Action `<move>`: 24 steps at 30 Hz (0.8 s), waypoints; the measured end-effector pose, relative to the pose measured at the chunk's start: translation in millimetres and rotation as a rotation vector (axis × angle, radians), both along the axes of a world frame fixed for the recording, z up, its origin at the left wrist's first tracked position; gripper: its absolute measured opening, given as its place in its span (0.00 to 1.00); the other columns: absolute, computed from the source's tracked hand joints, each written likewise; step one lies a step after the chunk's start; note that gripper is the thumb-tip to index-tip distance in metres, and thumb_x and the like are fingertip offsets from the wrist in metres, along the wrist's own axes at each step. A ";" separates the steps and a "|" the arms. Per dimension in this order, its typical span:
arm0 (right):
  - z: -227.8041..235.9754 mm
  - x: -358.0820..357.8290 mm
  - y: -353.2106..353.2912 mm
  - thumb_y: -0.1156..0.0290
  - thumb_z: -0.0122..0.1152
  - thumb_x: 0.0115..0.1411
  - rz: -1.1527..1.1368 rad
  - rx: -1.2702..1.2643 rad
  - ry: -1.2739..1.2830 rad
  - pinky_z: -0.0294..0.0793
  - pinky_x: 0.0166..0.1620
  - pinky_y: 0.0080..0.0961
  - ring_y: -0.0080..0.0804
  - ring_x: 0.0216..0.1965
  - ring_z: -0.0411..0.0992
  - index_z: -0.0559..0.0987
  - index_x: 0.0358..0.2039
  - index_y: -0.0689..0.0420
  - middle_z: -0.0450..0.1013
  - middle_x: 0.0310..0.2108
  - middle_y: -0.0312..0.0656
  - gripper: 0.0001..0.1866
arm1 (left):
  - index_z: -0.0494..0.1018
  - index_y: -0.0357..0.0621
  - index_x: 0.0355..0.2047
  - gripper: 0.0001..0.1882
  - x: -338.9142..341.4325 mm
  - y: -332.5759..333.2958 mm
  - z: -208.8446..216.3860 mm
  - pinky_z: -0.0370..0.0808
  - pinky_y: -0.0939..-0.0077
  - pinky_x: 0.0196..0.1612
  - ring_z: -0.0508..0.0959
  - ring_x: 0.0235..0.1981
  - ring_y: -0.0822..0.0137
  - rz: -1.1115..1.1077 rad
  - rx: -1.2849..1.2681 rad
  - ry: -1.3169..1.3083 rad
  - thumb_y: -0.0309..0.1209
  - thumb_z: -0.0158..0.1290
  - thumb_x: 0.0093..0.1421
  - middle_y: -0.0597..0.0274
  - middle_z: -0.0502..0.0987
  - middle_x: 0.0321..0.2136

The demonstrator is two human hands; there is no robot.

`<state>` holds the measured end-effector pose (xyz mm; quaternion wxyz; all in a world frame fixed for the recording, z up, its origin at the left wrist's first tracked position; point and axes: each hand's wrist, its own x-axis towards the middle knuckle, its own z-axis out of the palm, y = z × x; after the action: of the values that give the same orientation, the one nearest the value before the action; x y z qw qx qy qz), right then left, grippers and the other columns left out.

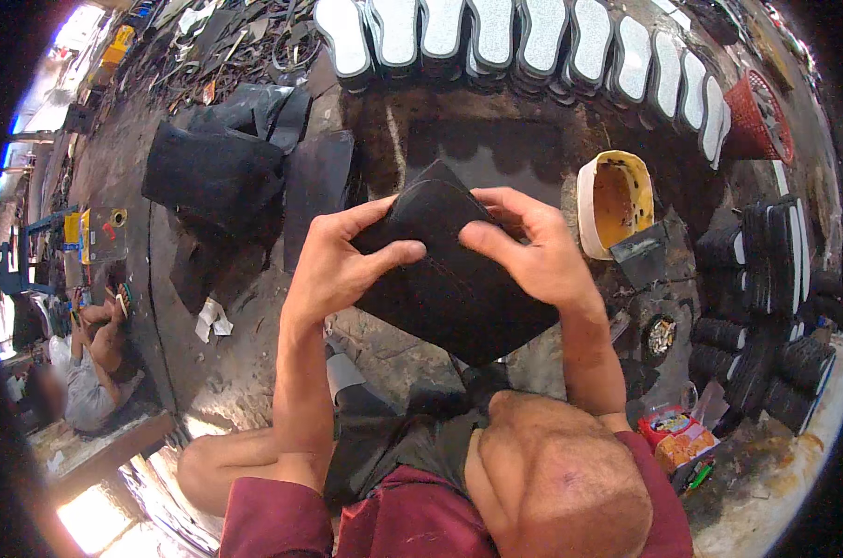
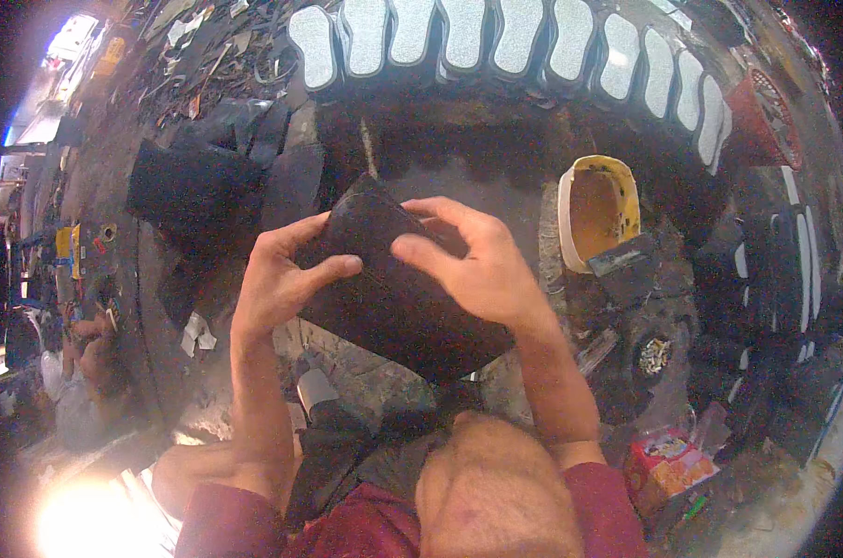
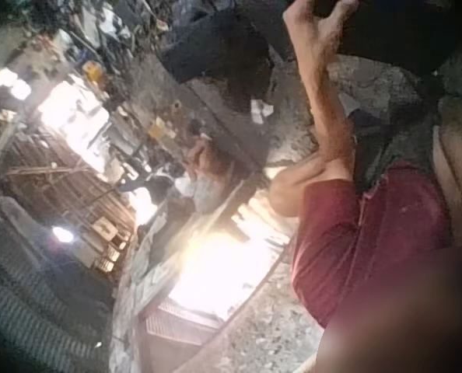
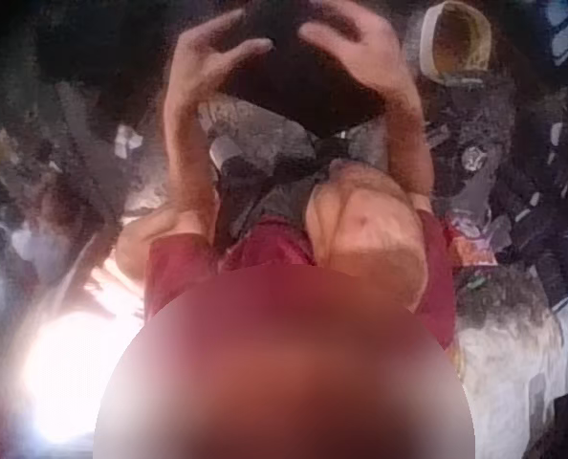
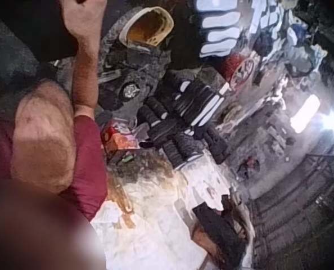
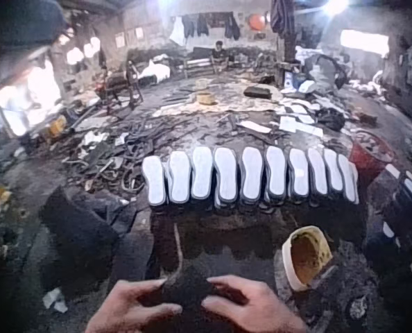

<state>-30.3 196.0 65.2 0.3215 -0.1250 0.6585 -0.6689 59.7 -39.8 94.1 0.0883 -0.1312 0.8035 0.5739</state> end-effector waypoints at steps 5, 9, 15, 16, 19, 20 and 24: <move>-15.0 -24.2 0.7 0.59 0.67 0.65 0.113 0.229 0.372 0.76 0.53 0.34 0.37 0.43 0.83 0.89 0.42 0.58 0.85 0.36 0.50 0.16 | 0.78 0.36 0.54 0.22 5.9 3.2 -41.7 0.78 0.76 0.49 0.81 0.44 0.75 0.090 0.322 0.026 0.29 0.68 0.61 0.61 0.85 0.46; -72.7 -32.5 -34.0 0.52 0.64 0.65 0.259 0.665 1.065 0.65 0.64 0.43 0.37 0.53 0.78 0.84 0.53 0.52 0.83 0.46 0.39 0.22 | 0.76 0.34 0.56 0.22 17.0 24.9 -140.7 0.80 0.75 0.47 0.83 0.44 0.70 0.499 0.379 0.013 0.29 0.66 0.64 0.56 0.84 0.44; -196.5 20.6 -46.0 0.48 0.47 0.75 0.582 0.675 1.045 0.41 0.78 0.55 0.42 0.78 0.48 0.69 0.71 0.32 0.57 0.76 0.35 0.26 | 0.77 0.34 0.57 0.39 36.3 24.0 -267.2 0.79 0.69 0.43 0.80 0.36 0.63 0.549 -0.355 0.084 0.44 0.76 0.50 0.54 0.80 0.39; -210.3 18.8 -28.1 0.47 0.47 0.74 0.490 0.715 1.090 0.41 0.78 0.53 0.40 0.78 0.48 0.70 0.70 0.29 0.56 0.76 0.31 0.26 | 0.78 0.34 0.57 0.39 37.8 22.4 -273.8 0.79 0.69 0.42 0.79 0.35 0.63 0.540 -0.367 0.077 0.44 0.76 0.49 0.55 0.80 0.39; -234.5 -5.6 12.6 0.45 0.48 0.73 0.241 0.789 1.197 0.42 0.77 0.52 0.39 0.78 0.48 0.70 0.70 0.28 0.56 0.77 0.30 0.26 | 0.80 0.32 0.54 0.37 39.9 18.2 -273.1 0.78 0.68 0.42 0.80 0.36 0.62 0.528 -0.355 -0.025 0.45 0.76 0.50 0.52 0.79 0.40; -237.6 -8.8 19.4 0.44 0.47 0.73 0.161 0.806 1.212 0.42 0.77 0.53 0.40 0.78 0.48 0.69 0.70 0.27 0.57 0.76 0.30 0.27 | 0.80 0.32 0.53 0.37 37.5 18.1 -269.4 0.78 0.68 0.42 0.80 0.36 0.61 0.524 -0.356 -0.020 0.45 0.76 0.50 0.52 0.79 0.40; -235.5 -22.3 32.8 0.39 0.48 0.71 -0.059 1.190 0.785 0.33 0.77 0.59 0.44 0.80 0.39 0.56 0.77 0.35 0.45 0.80 0.41 0.38 | 0.81 0.31 0.51 0.35 27.5 28.1 -250.2 0.78 0.64 0.46 0.80 0.40 0.56 0.537 -0.401 -0.148 0.45 0.75 0.50 0.50 0.79 0.40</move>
<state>-52.6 228.8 -170.4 0.0560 -0.1423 0.9821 -0.1102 87.2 -11.7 -156.1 -0.0354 -0.3941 0.8286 0.3960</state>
